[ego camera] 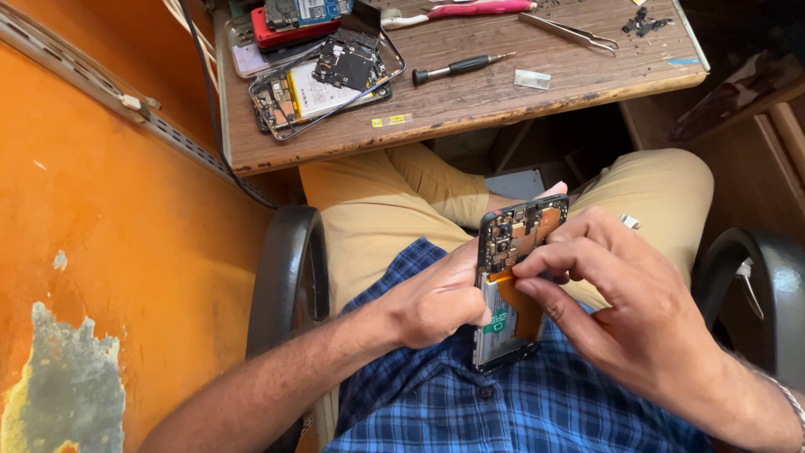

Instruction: The person disassembles a smartphone by removing the back cover and internal components. They use a screwdriver to loosen screws and a metal tool to pry open the casing, exposing the battery and circuitry.

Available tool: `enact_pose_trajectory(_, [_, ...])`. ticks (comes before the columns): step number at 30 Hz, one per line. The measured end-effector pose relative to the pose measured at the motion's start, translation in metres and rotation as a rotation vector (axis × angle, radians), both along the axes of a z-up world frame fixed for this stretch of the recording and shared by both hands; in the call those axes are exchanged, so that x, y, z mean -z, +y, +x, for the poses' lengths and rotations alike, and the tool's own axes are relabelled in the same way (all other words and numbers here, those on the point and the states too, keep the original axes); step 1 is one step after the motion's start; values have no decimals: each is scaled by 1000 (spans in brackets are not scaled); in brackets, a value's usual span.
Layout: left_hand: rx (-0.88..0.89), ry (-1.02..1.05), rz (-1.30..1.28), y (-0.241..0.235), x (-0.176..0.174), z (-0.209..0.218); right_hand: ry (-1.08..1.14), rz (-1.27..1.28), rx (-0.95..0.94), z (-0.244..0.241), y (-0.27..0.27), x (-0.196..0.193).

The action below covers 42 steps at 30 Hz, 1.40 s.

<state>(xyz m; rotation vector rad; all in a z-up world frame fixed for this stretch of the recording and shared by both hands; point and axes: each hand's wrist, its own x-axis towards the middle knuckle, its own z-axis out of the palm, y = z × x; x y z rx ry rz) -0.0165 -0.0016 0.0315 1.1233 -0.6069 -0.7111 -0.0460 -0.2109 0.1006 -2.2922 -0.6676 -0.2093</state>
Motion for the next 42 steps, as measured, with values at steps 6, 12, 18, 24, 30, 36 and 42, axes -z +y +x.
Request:
enact_pose_trajectory(6, [-17,-126,30,1,7,0,25,-10,-9,-1,-2,-2])
enact_pose_trajectory(12, [-24,-78,65,1,10,-2,-5,-18,-17,-2,-3,0])
enact_pose_trajectory(18, [-6,-84,4,1,5,0,-131,-79,26,-3,-3,4])
enact_pose_trajectory(24, [13,-5,14,-1,6,0,-379,-232,51,-5,-6,6])
enact_pose_trajectory(30, [18,54,42,-2,7,0,-404,-248,10,-3,-7,8])
enact_pose_trajectory(36, [27,25,-2,-4,5,2,-477,-343,-70,4,-14,7])
enact_pose_trajectory(42, [24,88,-2,-10,21,8,-693,-673,-242,26,-27,-6])
